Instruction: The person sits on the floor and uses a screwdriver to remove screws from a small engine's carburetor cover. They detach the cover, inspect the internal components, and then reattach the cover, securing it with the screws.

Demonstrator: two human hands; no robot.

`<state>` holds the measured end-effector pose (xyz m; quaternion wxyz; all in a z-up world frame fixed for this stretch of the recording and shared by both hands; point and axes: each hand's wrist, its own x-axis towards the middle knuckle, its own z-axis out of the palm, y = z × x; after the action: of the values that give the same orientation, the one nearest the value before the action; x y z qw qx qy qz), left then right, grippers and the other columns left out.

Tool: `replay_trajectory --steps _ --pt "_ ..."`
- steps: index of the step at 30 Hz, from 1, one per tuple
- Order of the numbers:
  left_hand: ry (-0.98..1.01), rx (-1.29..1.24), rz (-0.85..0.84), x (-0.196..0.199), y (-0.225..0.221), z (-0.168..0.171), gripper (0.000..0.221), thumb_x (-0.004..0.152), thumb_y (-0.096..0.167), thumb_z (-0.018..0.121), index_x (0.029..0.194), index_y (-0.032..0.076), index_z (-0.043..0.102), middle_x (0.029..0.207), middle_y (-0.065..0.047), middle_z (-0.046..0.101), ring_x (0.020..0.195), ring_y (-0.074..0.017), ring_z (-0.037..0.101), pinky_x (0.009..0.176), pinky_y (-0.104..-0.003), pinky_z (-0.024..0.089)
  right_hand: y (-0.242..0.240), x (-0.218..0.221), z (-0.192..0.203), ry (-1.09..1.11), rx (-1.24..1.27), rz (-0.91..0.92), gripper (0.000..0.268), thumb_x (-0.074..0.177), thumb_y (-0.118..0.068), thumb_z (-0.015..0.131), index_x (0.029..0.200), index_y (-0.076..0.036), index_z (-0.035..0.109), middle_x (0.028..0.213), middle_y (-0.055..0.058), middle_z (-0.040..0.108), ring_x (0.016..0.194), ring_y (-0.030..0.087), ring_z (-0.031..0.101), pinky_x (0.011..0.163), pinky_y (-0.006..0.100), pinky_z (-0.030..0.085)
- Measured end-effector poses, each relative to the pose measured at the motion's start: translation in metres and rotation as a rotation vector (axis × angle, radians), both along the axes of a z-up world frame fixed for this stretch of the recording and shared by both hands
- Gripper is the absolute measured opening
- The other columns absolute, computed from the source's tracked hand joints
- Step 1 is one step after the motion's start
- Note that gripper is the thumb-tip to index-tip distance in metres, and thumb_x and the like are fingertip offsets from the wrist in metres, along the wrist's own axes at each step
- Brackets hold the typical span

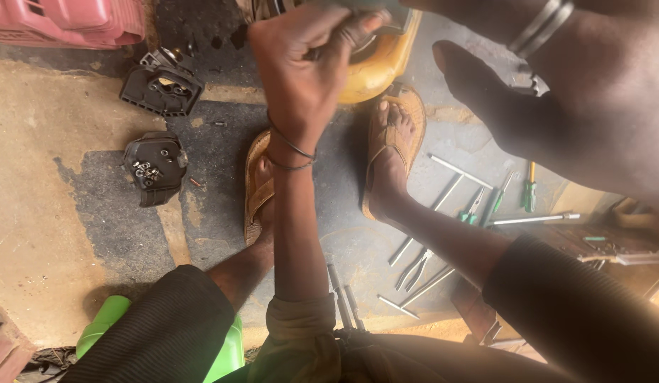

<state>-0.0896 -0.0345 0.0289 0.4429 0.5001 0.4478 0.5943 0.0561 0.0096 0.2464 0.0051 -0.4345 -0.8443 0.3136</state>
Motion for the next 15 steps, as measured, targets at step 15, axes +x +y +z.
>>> replay_trajectory --steps 15 --pt "-0.106 -0.067 0.230 0.008 -0.012 0.005 0.011 0.104 0.009 0.078 0.114 0.007 0.075 0.103 -0.006 0.080 0.095 -0.0117 0.081 0.086 -0.023 0.067 0.012 -0.044 -0.011 -0.511 0.153 0.047 0.020 0.109 -0.017 0.055 0.118 -0.004 0.067 0.067 0.010 0.062 0.042 0.021 0.056 0.036 0.034 0.044"
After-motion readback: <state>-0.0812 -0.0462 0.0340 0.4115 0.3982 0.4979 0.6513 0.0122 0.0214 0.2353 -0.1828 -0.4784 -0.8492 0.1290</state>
